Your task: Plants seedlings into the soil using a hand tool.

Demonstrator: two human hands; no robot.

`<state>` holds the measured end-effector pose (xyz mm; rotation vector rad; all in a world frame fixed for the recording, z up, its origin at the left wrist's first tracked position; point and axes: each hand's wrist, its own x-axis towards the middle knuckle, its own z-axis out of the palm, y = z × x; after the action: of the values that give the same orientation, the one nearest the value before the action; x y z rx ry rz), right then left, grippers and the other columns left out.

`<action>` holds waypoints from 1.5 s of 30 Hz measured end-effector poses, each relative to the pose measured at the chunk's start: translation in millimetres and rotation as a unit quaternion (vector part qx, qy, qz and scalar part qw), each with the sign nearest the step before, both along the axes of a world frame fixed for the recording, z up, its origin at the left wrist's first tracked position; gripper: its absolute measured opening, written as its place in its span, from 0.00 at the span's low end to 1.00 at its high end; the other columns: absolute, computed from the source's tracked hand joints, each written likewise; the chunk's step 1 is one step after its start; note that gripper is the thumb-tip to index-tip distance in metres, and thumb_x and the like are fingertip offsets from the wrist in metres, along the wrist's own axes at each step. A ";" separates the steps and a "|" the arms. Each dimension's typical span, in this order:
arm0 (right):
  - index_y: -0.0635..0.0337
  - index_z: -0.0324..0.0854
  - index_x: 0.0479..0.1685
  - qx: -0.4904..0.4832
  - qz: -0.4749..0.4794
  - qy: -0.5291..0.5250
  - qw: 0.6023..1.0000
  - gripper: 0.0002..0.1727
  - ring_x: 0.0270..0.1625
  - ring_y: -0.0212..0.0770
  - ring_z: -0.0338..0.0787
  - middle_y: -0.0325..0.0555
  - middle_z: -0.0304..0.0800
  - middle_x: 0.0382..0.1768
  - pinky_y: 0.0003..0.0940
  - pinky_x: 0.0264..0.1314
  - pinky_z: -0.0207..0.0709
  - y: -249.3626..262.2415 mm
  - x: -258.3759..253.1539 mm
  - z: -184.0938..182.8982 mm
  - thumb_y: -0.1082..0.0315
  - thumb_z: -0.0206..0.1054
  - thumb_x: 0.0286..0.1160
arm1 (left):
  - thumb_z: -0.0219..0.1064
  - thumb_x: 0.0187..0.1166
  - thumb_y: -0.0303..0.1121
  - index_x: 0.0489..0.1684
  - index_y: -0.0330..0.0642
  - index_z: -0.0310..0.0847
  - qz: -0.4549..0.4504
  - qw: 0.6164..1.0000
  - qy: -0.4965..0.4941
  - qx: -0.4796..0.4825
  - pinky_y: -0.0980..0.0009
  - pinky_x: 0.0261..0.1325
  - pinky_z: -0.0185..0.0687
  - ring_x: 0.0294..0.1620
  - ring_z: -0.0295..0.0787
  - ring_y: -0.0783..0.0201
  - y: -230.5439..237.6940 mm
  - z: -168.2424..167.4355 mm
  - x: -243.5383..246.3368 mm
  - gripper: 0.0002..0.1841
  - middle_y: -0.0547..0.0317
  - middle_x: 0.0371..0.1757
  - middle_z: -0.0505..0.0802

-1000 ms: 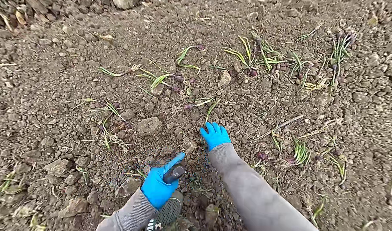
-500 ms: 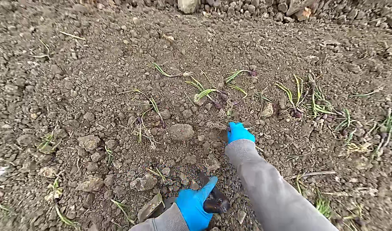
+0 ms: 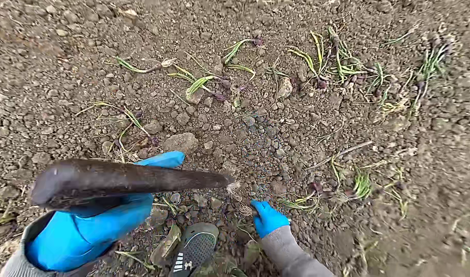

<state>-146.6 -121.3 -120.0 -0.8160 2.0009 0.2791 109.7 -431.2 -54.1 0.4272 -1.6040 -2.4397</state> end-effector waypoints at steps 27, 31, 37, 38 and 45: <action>0.44 0.82 0.77 -0.038 -0.044 -0.064 0.996 0.24 0.69 0.49 0.89 0.46 0.90 0.68 0.58 0.70 0.80 -113.5 2.5 12.0 0.49 0.64 0.85 | 0.73 0.53 0.24 0.47 0.50 0.88 0.190 0.945 -0.257 -0.077 0.80 0.15 0.70 0.14 0.75 0.77 8.8 -16.2 -62.1 0.20 0.68 0.33 0.94; 0.44 0.69 0.88 -0.067 -0.042 -0.073 0.994 0.29 0.72 0.52 0.88 0.48 0.83 0.77 0.59 0.73 0.80 -108.0 -3.1 2.2 0.65 0.61 0.86 | 0.71 0.73 0.33 0.68 0.29 0.80 0.061 0.960 0.096 -0.255 0.51 0.79 0.81 0.76 0.82 0.40 -42.7 -25.1 -46.8 0.25 0.33 0.74 0.84; 0.48 0.93 0.57 -0.253 -0.018 0.071 0.965 0.13 0.51 0.49 0.95 0.47 0.95 0.49 0.53 0.51 0.88 -102.2 -2.8 11.9 0.62 0.66 0.83 | 0.75 0.63 0.27 0.65 0.59 0.90 -0.055 0.883 -0.372 -0.280 0.55 0.44 0.85 0.37 0.90 0.67 19.2 -19.1 -126.5 0.27 0.63 0.41 0.96; 0.49 0.94 0.54 -0.290 0.001 0.092 0.953 0.12 0.48 0.49 0.95 0.46 0.94 0.45 0.51 0.48 0.89 -109.7 -3.4 12.3 0.62 0.68 0.81 | 0.75 0.64 0.27 0.67 0.59 0.89 -0.043 0.887 -0.362 -0.282 0.57 0.41 0.84 0.35 0.89 0.69 26.5 -35.5 -121.2 0.27 0.64 0.40 0.96; 0.60 0.86 0.66 -0.019 0.164 -0.086 0.983 0.18 0.76 0.63 0.80 0.59 0.80 0.76 0.62 0.71 0.77 -216.8 22.5 -24.8 0.72 0.64 0.80 | 0.72 0.55 0.23 0.45 0.49 0.94 0.159 0.920 -0.285 -0.217 0.75 0.49 0.91 0.46 0.94 0.76 42.2 -5.5 -69.8 0.18 0.70 0.50 0.98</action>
<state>-124.1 -338.1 -144.8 -1.1562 1.7118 0.3479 39.9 -389.0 -59.6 1.2833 -2.0160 -1.7296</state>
